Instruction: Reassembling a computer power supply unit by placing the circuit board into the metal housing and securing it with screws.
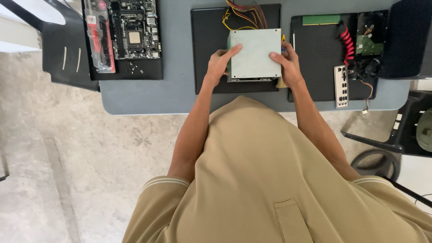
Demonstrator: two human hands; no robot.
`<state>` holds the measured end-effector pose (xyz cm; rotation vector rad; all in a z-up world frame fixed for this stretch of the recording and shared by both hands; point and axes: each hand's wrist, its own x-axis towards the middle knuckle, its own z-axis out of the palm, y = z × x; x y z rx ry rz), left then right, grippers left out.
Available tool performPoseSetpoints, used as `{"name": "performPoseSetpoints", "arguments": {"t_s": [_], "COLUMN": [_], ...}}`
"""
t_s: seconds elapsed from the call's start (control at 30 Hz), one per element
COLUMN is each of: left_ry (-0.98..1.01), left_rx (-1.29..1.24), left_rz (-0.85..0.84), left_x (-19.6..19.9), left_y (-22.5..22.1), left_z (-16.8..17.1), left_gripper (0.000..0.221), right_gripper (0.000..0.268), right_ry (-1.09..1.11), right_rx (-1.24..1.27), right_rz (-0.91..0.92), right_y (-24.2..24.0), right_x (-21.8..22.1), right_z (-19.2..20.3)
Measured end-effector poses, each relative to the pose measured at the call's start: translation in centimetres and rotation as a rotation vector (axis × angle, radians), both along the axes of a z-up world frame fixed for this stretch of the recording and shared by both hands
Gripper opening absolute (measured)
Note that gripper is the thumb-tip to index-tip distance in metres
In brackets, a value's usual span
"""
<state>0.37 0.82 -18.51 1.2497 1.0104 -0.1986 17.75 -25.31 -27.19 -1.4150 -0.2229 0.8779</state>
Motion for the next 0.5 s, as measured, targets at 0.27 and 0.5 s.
{"name": "performPoseSetpoints", "arguments": {"t_s": [0.27,0.5], "left_ry": [0.002,-0.04], "left_rx": [0.051,-0.029], "left_rz": [0.007,0.048], "left_x": [-0.3,-1.4], "left_y": [1.1,0.2], "left_z": [0.8,-2.4], "left_gripper": [0.107,0.118], "right_gripper": [0.085,0.083], "right_ry": [-0.083,-0.121], "right_rx": [0.038,-0.066], "right_rz": [0.033,0.016], "right_y": [0.6,0.1], "right_x": [-0.2,0.5], "right_z": [1.2,-1.6]}}
